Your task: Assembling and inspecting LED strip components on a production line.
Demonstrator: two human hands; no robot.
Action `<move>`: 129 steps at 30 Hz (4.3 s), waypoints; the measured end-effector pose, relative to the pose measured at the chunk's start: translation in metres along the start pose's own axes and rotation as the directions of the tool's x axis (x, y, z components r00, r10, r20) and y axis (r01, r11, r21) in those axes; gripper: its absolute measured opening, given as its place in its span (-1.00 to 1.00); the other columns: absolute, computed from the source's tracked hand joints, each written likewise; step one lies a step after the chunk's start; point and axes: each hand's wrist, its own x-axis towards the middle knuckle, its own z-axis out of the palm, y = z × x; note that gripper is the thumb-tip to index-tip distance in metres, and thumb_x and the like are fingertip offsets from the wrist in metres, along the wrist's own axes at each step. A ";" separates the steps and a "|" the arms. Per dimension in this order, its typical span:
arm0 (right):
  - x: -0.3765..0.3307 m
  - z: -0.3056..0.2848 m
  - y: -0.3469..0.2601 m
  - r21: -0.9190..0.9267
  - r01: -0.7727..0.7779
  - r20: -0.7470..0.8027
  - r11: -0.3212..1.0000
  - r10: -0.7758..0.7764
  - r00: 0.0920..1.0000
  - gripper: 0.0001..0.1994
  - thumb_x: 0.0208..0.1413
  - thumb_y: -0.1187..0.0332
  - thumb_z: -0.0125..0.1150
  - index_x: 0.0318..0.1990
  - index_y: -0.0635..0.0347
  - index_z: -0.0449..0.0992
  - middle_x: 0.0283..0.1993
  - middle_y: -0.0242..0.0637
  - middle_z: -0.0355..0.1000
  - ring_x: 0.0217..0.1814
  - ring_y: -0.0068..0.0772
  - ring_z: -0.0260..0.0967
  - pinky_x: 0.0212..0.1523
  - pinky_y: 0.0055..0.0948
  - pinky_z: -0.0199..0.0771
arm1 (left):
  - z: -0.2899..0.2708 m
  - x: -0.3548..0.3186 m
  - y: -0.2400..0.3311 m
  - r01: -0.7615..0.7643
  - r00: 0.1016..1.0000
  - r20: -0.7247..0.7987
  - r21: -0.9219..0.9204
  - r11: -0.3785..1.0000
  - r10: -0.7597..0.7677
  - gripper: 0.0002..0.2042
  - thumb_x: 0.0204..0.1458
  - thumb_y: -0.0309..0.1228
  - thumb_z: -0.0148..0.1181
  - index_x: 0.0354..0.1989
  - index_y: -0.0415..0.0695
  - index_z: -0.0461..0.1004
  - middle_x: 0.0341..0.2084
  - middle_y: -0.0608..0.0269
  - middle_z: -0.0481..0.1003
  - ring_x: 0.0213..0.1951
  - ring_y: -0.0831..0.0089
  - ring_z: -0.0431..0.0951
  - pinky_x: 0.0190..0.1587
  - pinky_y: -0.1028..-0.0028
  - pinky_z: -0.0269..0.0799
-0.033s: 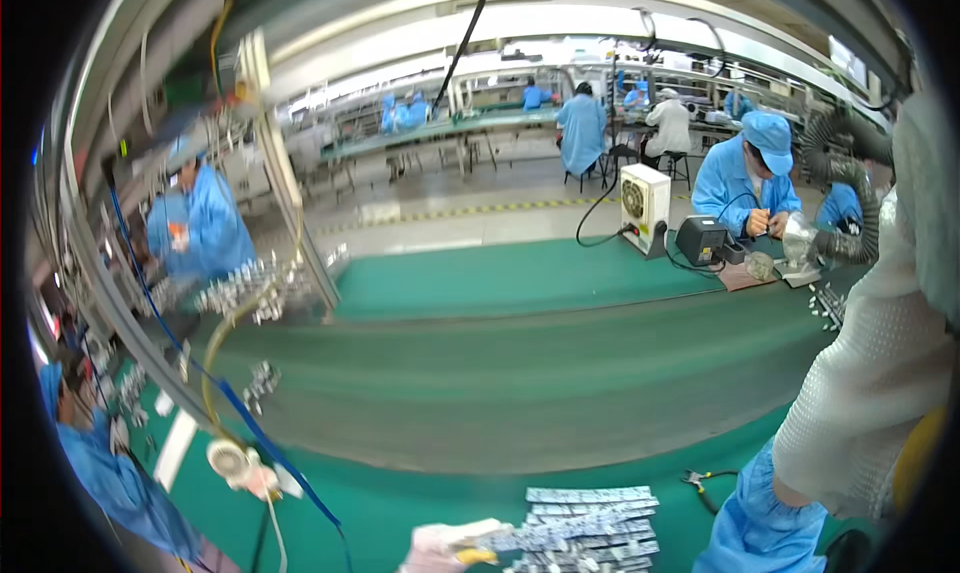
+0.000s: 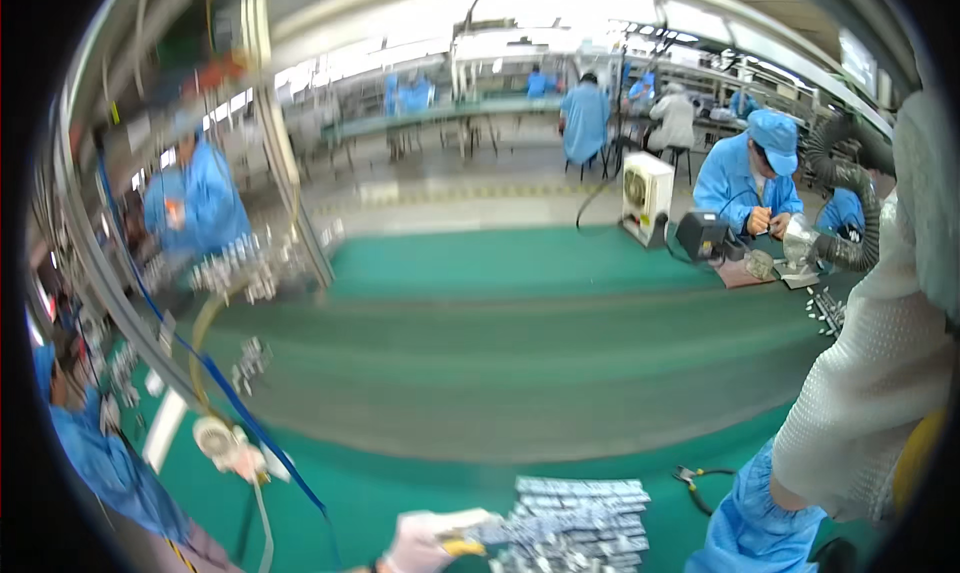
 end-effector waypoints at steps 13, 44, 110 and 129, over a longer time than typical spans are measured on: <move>-0.018 0.109 -0.043 -0.003 -0.461 0.337 0.887 0.435 0.835 -0.21 0.02 -0.07 0.20 0.25 0.33 0.14 0.17 0.04 0.27 0.13 0.06 0.33 0.04 -0.07 0.45 | -0.014 -0.004 -0.100 -0.342 0.922 -0.072 0.308 0.888 0.381 -0.62 -0.03 -0.41 0.25 -0.02 -0.27 0.46 -0.13 0.01 0.55 -0.14 0.28 0.60 -0.12 0.46 0.51; -0.083 0.062 -0.119 -0.008 -0.965 0.521 -0.262 0.822 -0.228 -0.42 0.10 0.03 0.16 0.08 0.40 0.33 -0.44 -0.22 0.43 -0.73 -0.67 0.26 -0.75 -0.76 0.05 | -0.006 0.000 -0.093 -0.477 0.861 -0.014 0.322 0.818 0.508 -0.53 -0.04 -0.19 0.29 -0.07 -0.34 0.47 -0.23 0.01 0.57 -0.22 0.30 0.61 -0.18 0.43 0.53; -0.071 0.071 -0.129 -0.390 -0.905 0.417 -0.168 0.844 -0.337 -0.35 -0.02 -0.05 0.18 0.04 0.40 0.36 -0.32 -0.17 0.44 -0.70 -0.67 0.26 -0.67 -0.75 0.15 | -0.006 0.014 -0.105 -0.397 0.868 -0.246 0.178 0.900 0.431 -0.57 -0.05 -0.23 0.26 0.00 -0.16 0.48 -0.19 0.15 0.58 -0.24 0.37 0.60 -0.18 0.48 0.49; -0.071 0.061 -0.130 -0.247 -0.940 0.517 -0.235 0.789 -0.333 -0.21 -0.17 -0.12 0.28 0.04 0.48 0.35 -0.24 -0.12 0.46 -0.63 -0.53 0.38 -0.48 -0.64 0.35 | -0.005 0.023 -0.094 -0.113 0.968 -0.196 0.222 0.969 0.158 -0.55 0.11 -0.19 0.11 0.06 -0.26 0.42 -0.19 0.14 0.58 -0.12 0.49 0.55 -0.02 0.53 0.38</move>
